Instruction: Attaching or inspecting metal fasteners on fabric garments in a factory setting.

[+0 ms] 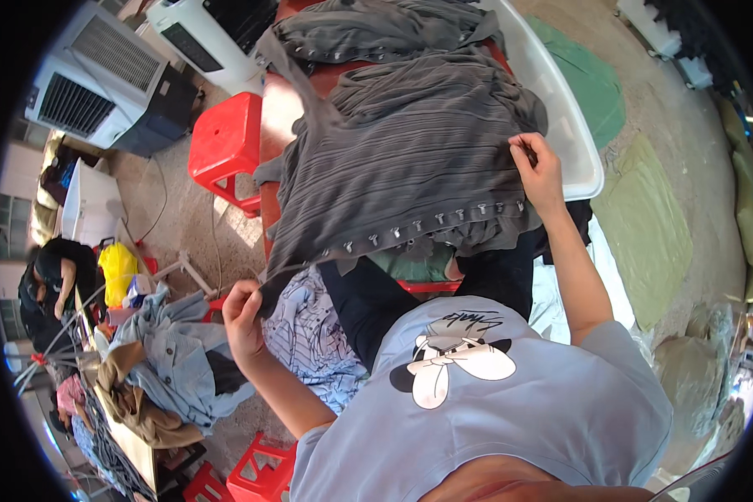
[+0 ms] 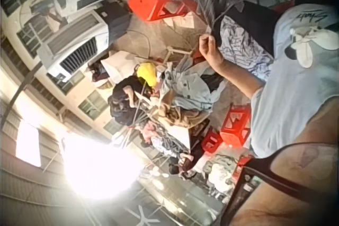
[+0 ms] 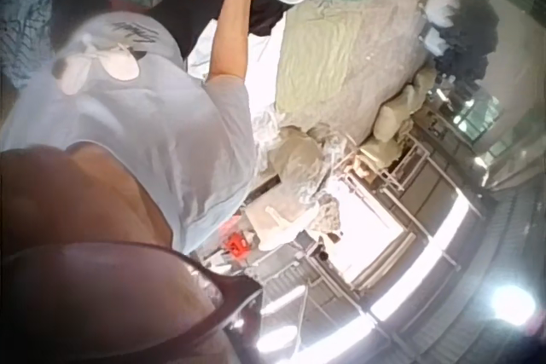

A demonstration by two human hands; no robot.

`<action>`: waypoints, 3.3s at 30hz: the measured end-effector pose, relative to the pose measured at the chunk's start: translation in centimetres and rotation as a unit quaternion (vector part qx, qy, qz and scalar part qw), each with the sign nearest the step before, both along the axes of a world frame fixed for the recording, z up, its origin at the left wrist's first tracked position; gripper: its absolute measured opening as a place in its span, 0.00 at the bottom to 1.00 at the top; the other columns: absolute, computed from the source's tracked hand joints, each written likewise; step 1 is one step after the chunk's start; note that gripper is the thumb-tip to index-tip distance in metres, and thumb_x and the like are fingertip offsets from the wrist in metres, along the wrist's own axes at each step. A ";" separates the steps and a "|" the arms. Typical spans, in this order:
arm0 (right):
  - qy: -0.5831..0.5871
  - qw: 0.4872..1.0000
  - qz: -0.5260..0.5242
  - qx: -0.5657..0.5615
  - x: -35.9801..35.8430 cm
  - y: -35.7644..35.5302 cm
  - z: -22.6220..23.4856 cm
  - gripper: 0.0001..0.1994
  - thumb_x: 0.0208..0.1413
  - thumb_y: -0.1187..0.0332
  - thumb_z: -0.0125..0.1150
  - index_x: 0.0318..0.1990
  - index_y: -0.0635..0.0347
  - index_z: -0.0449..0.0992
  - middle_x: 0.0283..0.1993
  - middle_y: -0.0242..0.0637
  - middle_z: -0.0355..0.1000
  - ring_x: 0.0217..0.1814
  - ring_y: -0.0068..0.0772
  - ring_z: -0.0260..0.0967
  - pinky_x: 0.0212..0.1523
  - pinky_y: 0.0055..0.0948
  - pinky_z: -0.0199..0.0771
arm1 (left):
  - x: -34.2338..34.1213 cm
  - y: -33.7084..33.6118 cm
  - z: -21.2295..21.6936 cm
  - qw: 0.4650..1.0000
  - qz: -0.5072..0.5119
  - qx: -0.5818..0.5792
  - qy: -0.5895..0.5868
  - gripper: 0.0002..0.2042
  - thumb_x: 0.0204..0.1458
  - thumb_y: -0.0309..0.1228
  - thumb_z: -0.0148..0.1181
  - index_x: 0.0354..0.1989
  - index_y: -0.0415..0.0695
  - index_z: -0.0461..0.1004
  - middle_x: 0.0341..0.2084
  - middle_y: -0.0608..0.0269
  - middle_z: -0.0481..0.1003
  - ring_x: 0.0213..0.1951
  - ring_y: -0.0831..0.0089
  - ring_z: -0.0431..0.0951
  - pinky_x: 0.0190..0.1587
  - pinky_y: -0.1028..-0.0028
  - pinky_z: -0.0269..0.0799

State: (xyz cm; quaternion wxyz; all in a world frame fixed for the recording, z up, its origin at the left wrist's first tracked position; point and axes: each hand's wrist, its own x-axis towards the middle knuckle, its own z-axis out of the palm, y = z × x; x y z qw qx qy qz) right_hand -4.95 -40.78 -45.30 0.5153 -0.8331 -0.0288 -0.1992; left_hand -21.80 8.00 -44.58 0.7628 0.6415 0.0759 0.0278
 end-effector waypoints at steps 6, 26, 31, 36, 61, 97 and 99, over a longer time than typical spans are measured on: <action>0.009 0.938 0.336 0.084 -8.2 7.0 2.9 0.28 0.45 0.83 0.67 0.57 0.57 0.72 0.30 0.28 0.64 0.27 0.16 0.62 0.27 0.18 0.62 | 2.5 -11.4 3.6 0.996 -0.032 0.063 -0.058 0.04 0.56 0.23 0.63 0.38 0.38 0.78 0.31 0.71 0.76 0.33 0.84 0.73 0.37 0.82 0.68; 0.036 0.931 0.305 0.197 -6.7 7.3 5.3 0.11 0.55 0.78 0.63 0.47 0.62 0.76 0.36 0.27 0.71 0.31 0.14 0.64 0.33 0.16 0.64 | 5.7 -11.8 3.1 0.916 0.260 0.271 -0.142 0.17 0.46 0.13 0.54 0.46 0.39 0.75 0.39 0.59 0.77 0.42 0.67 0.78 0.45 0.69 0.74; 0.003 0.803 0.596 -0.009 -8.9 10.4 6.5 0.19 0.51 0.77 0.59 0.52 0.59 0.79 0.33 0.36 0.75 0.29 0.30 0.75 0.33 0.30 0.76 | 0.7 -9.2 12.9 0.910 0.261 0.104 -0.303 0.13 0.55 0.28 0.54 0.46 0.35 0.74 0.41 0.57 0.76 0.43 0.68 0.77 0.50 0.72 0.73; -0.096 0.729 0.666 -0.127 -11.7 18.9 4.6 0.16 0.57 0.69 0.58 0.54 0.59 0.76 0.47 0.40 0.78 0.44 0.44 0.77 0.47 0.39 0.76 | -3.3 -13.1 18.4 0.635 0.470 0.499 -0.355 0.14 0.56 0.33 0.54 0.45 0.36 0.73 0.43 0.55 0.73 0.44 0.71 0.74 0.48 0.72 0.71; 0.065 0.922 0.136 -0.356 11.9 -4.8 15.5 0.13 0.56 0.69 0.55 0.48 0.59 0.77 0.50 0.44 0.76 0.46 0.46 0.77 0.47 0.43 0.77 | 26.1 -4.3 18.2 0.980 0.034 -0.111 -0.159 0.16 0.64 0.32 0.47 0.55 0.37 0.73 0.48 0.54 0.78 0.48 0.66 0.79 0.53 0.67 0.76; 0.043 0.918 0.139 0.369 36.3 16.4 -2.6 0.07 0.66 0.71 0.54 0.44 0.64 0.77 0.23 0.26 0.67 0.24 0.13 0.61 0.24 0.18 0.61 | 70.9 -29.5 12.2 0.735 -0.020 0.477 -0.481 0.20 0.48 0.19 0.62 0.52 0.38 0.72 0.59 0.49 0.68 0.60 0.49 0.67 0.62 0.58 0.62; 0.108 0.933 0.158 0.305 36.7 16.1 -3.5 0.07 0.66 0.72 0.55 0.43 0.65 0.77 0.23 0.27 0.67 0.23 0.13 0.60 0.24 0.19 0.62 | 74.1 -32.4 12.2 0.685 -0.023 0.496 -0.533 0.24 0.44 0.24 0.66 0.52 0.37 0.70 0.59 0.47 0.66 0.61 0.48 0.65 0.63 0.56 0.61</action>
